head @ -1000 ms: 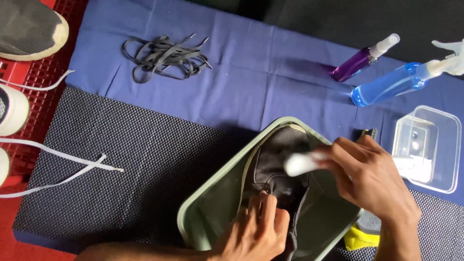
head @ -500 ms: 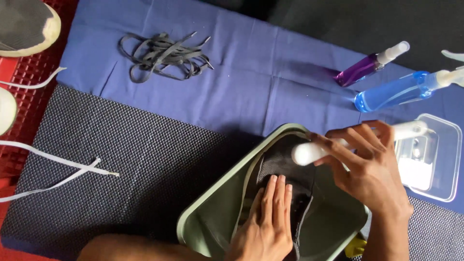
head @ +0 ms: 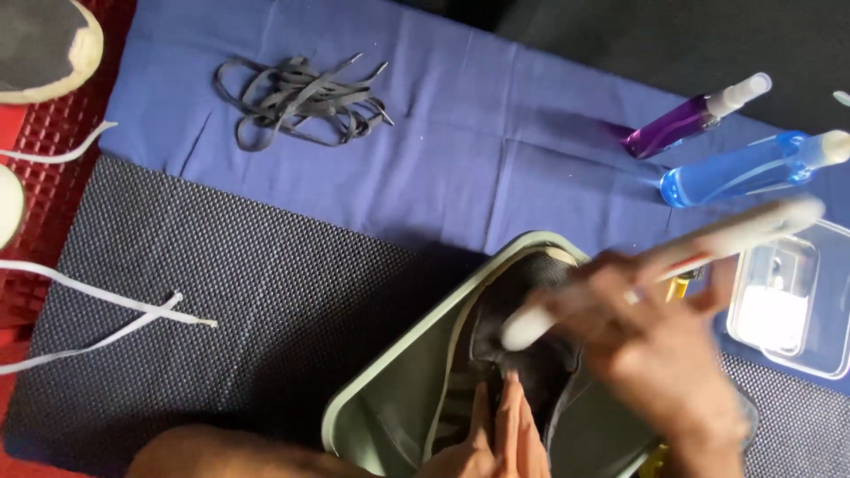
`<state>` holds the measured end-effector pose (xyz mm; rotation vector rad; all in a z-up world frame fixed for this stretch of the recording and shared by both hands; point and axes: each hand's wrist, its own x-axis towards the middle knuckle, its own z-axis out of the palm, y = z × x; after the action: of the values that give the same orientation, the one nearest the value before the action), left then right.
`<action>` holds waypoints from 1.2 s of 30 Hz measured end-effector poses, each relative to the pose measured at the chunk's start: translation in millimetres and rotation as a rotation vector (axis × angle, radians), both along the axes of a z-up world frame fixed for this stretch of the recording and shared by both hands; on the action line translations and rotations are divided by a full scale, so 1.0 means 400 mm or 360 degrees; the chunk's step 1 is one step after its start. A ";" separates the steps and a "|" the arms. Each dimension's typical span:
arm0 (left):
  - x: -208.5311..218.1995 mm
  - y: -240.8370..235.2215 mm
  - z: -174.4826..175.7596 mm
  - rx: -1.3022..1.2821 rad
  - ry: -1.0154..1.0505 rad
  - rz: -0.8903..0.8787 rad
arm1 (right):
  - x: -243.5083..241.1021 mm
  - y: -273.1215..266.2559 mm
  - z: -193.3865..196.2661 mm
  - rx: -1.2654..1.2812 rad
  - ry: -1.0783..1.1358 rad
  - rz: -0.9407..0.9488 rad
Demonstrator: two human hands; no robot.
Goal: The person scrubs a black sneaker placed inside a green plastic basin using a white brush. They hold the shoe steady with one hand while vigorously brushing the upper mesh and side panels with the other. The shoe is rotated to clean different sections, and the person briefly uses a yellow cloth to wipe the surface.
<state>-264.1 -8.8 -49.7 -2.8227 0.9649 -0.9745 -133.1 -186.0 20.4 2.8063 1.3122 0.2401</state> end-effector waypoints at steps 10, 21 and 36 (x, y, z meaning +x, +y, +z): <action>0.047 0.030 0.072 0.0158 -0.0211 0.0022 | 0.007 0.012 0.019 -0.0065 -0.0196 -0.0229; 0.053 0.044 0.079 0.0134 -0.0171 -0.0069 | 0.018 0.102 0.050 0.0052 -0.0201 0.0314; 0.046 0.050 0.061 0.0301 -0.0204 -0.0144 | 0.027 0.108 0.038 -0.0342 0.0045 0.0411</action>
<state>-245.7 11.2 -25.4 -2.5504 1.1131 -1.0004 -122.3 -142.8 35.4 2.4720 1.6011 0.0611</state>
